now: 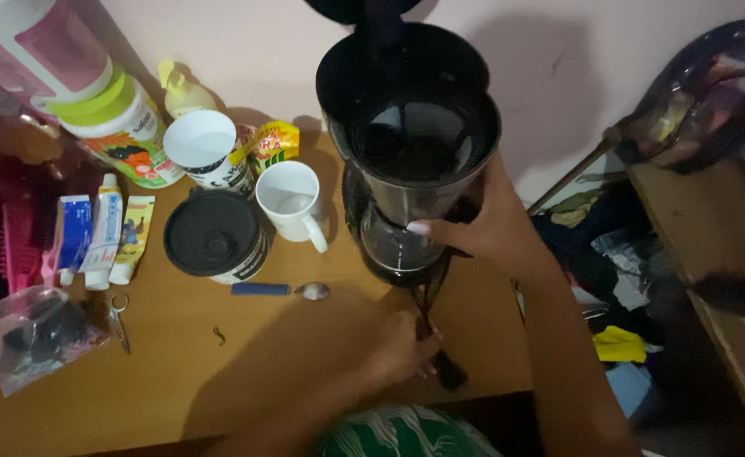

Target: The person opens the lid of a drip coffee machine, removes the filter basket, and seats a paper filter into it. They then open a packet of ground coffee and spoon the grounds into the filter inside the machine's basket.

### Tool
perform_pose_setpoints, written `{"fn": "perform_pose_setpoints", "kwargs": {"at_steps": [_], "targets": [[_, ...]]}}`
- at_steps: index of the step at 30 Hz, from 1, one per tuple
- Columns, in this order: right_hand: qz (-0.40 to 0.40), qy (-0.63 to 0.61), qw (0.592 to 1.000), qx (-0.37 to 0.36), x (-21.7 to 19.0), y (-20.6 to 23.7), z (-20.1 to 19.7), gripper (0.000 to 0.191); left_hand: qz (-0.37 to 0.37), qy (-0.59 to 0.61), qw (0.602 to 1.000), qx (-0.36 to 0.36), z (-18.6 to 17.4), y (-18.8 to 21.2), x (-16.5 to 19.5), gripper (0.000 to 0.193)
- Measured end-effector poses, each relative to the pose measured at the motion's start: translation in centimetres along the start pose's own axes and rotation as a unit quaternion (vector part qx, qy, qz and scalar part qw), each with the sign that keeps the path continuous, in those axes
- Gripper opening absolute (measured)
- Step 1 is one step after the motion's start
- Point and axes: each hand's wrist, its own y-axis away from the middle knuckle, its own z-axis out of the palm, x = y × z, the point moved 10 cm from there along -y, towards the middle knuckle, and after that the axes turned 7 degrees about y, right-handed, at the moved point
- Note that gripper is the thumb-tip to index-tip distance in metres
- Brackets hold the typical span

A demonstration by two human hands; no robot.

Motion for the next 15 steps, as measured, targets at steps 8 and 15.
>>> {"fn": "perform_pose_setpoints", "kwargs": {"at_steps": [8,15], "targets": [[0.104,-0.001,0.995,-0.004,2.4,1.0,-0.7,0.105,-0.058,-0.087,0.995,-0.004,-0.5,-0.4,-1.4,0.030],[0.030,0.057,0.995,0.079,1.7,3.9,-1.9,0.119,0.028,-0.422,0.904,0.069,-4.2,1.0,2.5,0.011]]}}
